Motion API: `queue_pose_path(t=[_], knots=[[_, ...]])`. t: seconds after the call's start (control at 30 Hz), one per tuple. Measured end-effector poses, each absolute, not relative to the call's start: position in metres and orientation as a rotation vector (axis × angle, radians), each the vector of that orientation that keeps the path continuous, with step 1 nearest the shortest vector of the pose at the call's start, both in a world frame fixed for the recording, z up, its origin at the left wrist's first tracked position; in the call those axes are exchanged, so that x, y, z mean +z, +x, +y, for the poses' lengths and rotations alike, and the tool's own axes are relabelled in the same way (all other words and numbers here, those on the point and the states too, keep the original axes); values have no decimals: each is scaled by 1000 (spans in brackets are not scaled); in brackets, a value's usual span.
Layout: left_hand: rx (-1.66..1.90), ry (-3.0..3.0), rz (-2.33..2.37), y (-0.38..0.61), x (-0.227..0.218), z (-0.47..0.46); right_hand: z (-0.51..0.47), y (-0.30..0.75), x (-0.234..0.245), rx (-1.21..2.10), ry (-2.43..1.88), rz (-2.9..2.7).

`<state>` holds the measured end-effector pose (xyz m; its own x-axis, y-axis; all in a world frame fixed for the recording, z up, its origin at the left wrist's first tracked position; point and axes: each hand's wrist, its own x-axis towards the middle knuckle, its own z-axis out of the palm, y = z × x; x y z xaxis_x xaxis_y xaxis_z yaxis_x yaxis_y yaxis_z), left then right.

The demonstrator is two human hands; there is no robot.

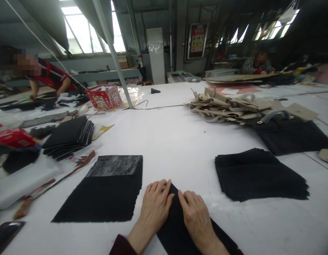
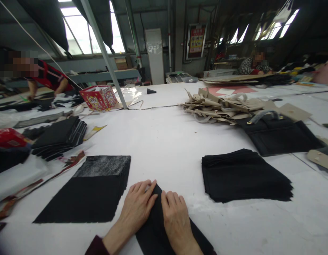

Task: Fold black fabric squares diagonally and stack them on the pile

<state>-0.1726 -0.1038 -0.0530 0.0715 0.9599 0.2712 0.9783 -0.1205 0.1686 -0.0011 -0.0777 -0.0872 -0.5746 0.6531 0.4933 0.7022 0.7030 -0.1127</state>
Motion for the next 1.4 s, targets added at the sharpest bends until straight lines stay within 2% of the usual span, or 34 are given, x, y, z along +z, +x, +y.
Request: queue_pose_path(t=[0.2,0.63,1.4], knots=[[-558,-2263,-1922,-178,-44,-106,-78,-2,-86,-120,-1051,-2410],[-286,-2525,-1747,-173,-44,-109,-82,15,-82,76,-1055,-2353],[-130,-2595,-1616,-163,-33,-111,-101,38,-76,-27,-1121,-2355]])
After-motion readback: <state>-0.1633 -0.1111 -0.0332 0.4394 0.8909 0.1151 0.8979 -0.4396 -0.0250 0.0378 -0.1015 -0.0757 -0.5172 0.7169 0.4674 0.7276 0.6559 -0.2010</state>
